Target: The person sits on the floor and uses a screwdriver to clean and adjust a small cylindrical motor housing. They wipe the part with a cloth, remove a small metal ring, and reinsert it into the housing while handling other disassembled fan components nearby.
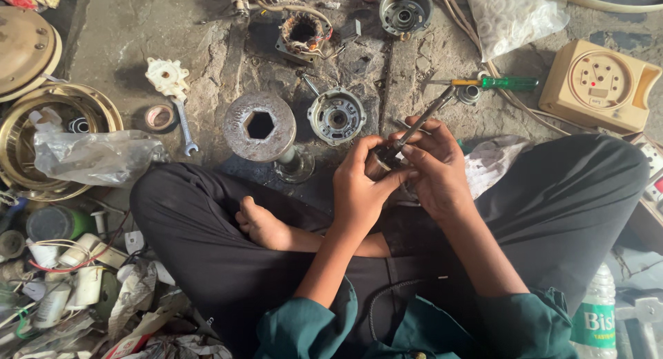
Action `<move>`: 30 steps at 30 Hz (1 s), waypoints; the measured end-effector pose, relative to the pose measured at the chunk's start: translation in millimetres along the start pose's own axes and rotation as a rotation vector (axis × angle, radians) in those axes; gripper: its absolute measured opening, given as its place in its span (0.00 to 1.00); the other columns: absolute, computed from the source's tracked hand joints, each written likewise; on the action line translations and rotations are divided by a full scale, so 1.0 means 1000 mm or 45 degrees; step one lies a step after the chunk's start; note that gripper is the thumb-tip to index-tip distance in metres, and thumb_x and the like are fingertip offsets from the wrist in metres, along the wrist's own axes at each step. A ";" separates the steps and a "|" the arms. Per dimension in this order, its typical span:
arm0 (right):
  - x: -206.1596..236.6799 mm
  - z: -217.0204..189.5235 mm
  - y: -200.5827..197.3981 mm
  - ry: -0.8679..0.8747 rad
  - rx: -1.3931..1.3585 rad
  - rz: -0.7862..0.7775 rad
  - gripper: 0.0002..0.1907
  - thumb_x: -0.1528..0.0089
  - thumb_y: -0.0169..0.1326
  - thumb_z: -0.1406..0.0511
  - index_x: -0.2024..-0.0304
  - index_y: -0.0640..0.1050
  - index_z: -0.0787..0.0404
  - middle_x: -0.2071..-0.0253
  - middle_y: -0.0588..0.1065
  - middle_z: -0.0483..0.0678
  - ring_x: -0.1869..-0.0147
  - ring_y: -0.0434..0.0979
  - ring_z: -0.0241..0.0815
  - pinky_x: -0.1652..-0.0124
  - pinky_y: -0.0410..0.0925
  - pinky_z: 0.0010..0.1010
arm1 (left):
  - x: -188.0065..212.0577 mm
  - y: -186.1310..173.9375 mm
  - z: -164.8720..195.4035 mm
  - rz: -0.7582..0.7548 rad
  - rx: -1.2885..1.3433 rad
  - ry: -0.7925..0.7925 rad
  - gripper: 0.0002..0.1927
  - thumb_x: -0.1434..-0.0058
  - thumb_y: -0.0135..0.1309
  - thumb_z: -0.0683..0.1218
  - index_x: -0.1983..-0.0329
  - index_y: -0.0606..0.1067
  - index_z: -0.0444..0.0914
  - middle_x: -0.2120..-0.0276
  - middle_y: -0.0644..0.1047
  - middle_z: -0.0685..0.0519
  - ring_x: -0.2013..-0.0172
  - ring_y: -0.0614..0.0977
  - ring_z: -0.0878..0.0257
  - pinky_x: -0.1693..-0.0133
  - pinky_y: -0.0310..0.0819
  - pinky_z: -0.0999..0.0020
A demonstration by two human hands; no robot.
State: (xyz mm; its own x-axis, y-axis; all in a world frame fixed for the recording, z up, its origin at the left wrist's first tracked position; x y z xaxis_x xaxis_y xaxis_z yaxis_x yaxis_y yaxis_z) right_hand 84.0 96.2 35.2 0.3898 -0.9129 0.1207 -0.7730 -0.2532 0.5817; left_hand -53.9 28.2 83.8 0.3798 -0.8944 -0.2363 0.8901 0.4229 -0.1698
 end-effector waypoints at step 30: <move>-0.002 0.002 -0.001 -0.018 -0.060 0.005 0.21 0.36 0.54 0.79 0.41 0.68 0.67 0.52 0.78 0.54 0.47 0.80 0.42 0.52 0.75 0.27 | 0.001 -0.001 -0.002 0.016 -0.063 -0.003 0.30 0.50 0.74 0.52 0.50 0.73 0.36 0.60 0.82 0.47 0.60 0.87 0.57 0.59 0.80 0.63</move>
State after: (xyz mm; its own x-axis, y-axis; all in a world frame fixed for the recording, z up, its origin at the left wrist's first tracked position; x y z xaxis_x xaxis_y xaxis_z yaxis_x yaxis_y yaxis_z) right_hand 83.3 97.5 32.6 0.3791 -0.9186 0.1118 -0.7500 -0.2342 0.6186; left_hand -55.2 27.4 82.3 0.3913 -0.8895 -0.2361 0.8719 0.4404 -0.2140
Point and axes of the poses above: each hand's wrist, its own x-axis away from the middle knuckle, its own y-axis out of the palm, z = x × y, the point moved 10 cm from there along -x, towards the middle knuckle
